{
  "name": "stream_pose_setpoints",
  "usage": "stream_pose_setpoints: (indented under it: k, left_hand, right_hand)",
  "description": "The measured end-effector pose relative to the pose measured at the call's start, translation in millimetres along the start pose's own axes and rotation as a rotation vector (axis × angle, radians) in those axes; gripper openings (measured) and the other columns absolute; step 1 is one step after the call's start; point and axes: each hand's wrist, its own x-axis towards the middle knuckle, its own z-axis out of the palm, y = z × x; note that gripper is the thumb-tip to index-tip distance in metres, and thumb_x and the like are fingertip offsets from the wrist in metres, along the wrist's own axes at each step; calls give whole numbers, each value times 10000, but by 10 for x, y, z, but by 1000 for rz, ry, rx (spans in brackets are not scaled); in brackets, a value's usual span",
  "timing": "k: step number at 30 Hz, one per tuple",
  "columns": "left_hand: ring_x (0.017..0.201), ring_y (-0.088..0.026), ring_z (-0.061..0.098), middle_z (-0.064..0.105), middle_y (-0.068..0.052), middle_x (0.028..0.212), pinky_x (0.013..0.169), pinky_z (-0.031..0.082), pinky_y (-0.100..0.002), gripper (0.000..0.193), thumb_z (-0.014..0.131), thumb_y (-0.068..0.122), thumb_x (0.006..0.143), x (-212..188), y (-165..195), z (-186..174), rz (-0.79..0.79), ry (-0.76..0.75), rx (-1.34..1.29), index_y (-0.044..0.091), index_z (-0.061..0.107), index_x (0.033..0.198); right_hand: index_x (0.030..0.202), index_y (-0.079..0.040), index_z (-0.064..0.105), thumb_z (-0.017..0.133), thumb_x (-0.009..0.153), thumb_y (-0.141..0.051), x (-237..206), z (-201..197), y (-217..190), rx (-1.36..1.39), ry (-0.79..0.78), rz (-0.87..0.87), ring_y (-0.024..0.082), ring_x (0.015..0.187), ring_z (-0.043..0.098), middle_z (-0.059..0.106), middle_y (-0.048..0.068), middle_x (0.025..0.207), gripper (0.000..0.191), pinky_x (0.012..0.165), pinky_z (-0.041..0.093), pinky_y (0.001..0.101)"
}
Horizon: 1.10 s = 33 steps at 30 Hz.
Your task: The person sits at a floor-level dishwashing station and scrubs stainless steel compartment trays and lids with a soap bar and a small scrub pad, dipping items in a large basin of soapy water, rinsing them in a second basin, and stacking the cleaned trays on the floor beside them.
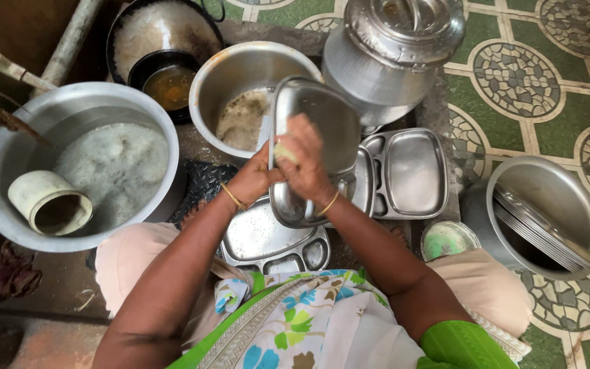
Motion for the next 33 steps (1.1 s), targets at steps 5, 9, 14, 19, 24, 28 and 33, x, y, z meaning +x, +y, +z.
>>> stream_pose_setpoints:
  k: [5, 9, 14, 19, 24, 28, 33]
  left_hand:
    - [1161, -98, 538, 565, -13, 1383, 955, 492, -279, 811, 640, -70, 902, -224, 44, 71, -18, -65, -9, 106, 280, 1608]
    - [1209, -98, 547, 577, -31, 1398, 999, 485, -275, 780, 639, -77, 910, -191, 51, 76, 84, -29, -47, 84, 310, 1598]
    - [1207, -154, 543, 574, -81, 1370, 1029, 482, -324, 748, 649, -90, 903, -61, -24, 18, 139, 64, 65, 44, 350, 1576]
    - [1379, -162, 430, 472, -99, 1524, 1162, 333, -328, 808, 602, -77, 888, -71, -160, 185, 211, -130, 253, 19, 231, 1599]
    - [1221, -169, 605, 644, -124, 1373, 1084, 451, -306, 745, 642, -2, 896, -131, -177, 238, 64, -111, 535, 18, 331, 1572]
    - [1347, -200, 476, 545, -176, 1487, 1141, 344, -318, 814, 605, -51, 834, -59, -225, 158, 209, -90, 402, -4, 291, 1583]
    - [1373, -232, 504, 554, -177, 1459, 1163, 365, -339, 730, 665, -51, 847, -24, -245, 20, 249, -9, 558, -20, 369, 1514]
  right_hand:
    - [1508, 8, 456, 438, 1078, -269, 21, -420, 1057, 190, 213, 649, 282, 1333, 577, 577, 186, 1470, 511, 1150, 447, 352]
    - [1475, -6, 467, 412, 1129, -259, -60, -455, 1046, 124, 183, 686, 266, 1310, 570, 573, 195, 1438, 432, 1179, 426, 344]
    - [1440, -59, 560, 471, 1117, -317, -204, -26, 74, 214, -157, 72, 388, 1584, 295, 425, 217, 1619, 422, 1336, 137, 501]
    - [1369, -93, 604, 463, 1040, -360, 235, -296, 109, -64, 71, -107, 387, 1548, 269, 515, 172, 1514, 446, 1313, 22, 540]
    - [1227, -12, 705, 519, 1005, -121, 881, -516, 613, 301, 256, 747, 268, 1102, 677, 747, 176, 1190, 309, 996, 537, 397]
    - [1334, 7, 515, 559, 976, -112, 699, -255, 186, 289, 285, 374, 242, 1303, 553, 612, 151, 1330, 380, 1156, 388, 391]
    - [1156, -163, 681, 600, 868, -249, 445, -161, -68, -121, 2, -72, 321, 1435, 457, 698, 87, 1257, 311, 1275, 121, 563]
